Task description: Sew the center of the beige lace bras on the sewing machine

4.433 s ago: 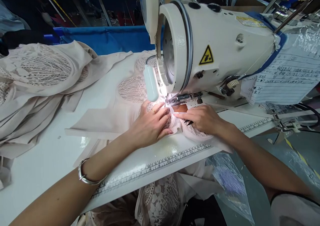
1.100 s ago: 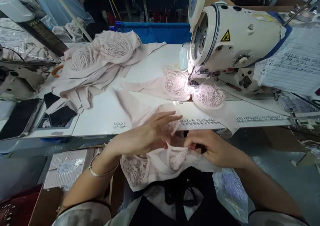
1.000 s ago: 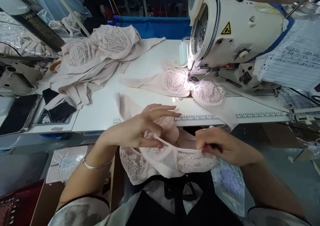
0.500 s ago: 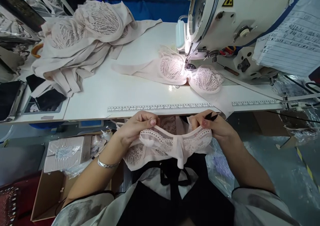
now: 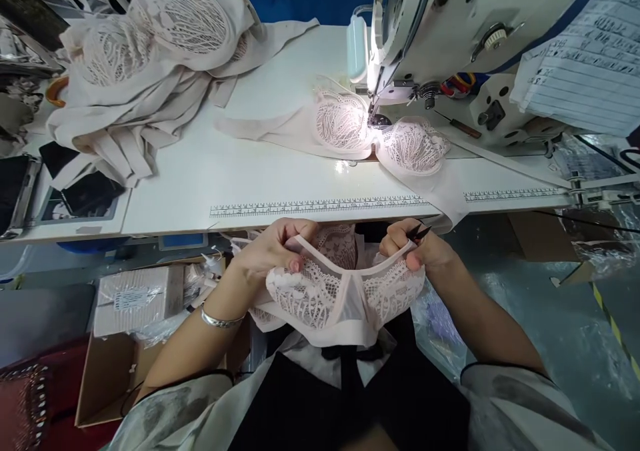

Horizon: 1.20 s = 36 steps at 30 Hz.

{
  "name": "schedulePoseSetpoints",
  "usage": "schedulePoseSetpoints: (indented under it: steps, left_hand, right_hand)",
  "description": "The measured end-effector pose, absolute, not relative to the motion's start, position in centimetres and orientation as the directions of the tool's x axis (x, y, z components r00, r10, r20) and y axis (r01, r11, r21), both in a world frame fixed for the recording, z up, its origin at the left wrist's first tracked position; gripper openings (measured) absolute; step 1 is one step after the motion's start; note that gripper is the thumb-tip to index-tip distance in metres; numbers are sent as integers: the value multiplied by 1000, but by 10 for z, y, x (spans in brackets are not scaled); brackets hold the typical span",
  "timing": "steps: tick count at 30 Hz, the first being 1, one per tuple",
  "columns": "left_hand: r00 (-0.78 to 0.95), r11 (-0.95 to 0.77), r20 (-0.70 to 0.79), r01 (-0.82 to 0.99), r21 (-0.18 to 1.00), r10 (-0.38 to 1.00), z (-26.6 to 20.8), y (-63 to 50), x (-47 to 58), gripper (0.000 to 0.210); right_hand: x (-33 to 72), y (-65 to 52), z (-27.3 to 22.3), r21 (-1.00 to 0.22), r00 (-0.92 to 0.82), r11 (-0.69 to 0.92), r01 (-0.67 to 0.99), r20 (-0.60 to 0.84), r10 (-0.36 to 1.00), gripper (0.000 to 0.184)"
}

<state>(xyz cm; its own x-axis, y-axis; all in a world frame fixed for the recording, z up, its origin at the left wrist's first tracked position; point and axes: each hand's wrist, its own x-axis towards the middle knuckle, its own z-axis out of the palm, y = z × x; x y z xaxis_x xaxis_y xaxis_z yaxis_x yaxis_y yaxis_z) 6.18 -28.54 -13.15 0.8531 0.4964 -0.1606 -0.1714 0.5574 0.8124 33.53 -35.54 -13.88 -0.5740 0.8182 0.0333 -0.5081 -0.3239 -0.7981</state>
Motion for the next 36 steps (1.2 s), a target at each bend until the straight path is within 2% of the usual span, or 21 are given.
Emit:
schedulePoseSetpoints:
  steps: [5,10,15,20,24,26,28,30,32,34,36]
  left_hand:
    - [856,532,-168,-140,835,489,-130,-283,64,73]
    - [866,486,-170,-94,869,471,-126,-279,69,74]
    - [869,479,-141,-120,869,473,-124,-279,69,73]
    - [862,462,-177,-74,884,475,-124,-279,70,74]
    - [873,443,-171,-57,895,457,-124,-276,74,75]
    - [873,404,-171,-33,914,457,-120,-274,75,75]
    - [839,276,-201,63,959,506,-113,-274,75,63]
    - [738,2,-177,231,973,651,-105,-279,75,41]
    - [672,-299,-52,395,869,739,-98,-290,79,23]
    - [722,-471,20,431,769,692,-98,-304,86,18]
    - [784,-456,-41,402,794,620,-103,-319,95,22]
  right_hand:
    - [345,-351,-134,-883,-601,-270,-384,17,799,57]
    - [353,-344,-121,-958,-663,-228,-173,-58,746,52]
    - [357,-340,-114,-976,-687,-176,-126,-42,725,51]
    - [358,-338,-109,-988,-679,-141,-65,-59,732,51]
    - [346,-337,-99,-974,-675,8,227,-152,722,48]
    - [336,-338,-97,-921,-660,112,373,-179,729,32]
    - [327,-341,-98,-880,-636,177,441,-168,753,20]
    - [321,-344,-101,-886,-606,173,430,-141,783,19]
    - [319,-347,-103,-919,-574,132,371,-115,810,19]
    - [318,-350,-104,-950,-551,87,301,-98,829,20]
    - [317,-352,-106,-969,-528,28,247,-110,842,19]
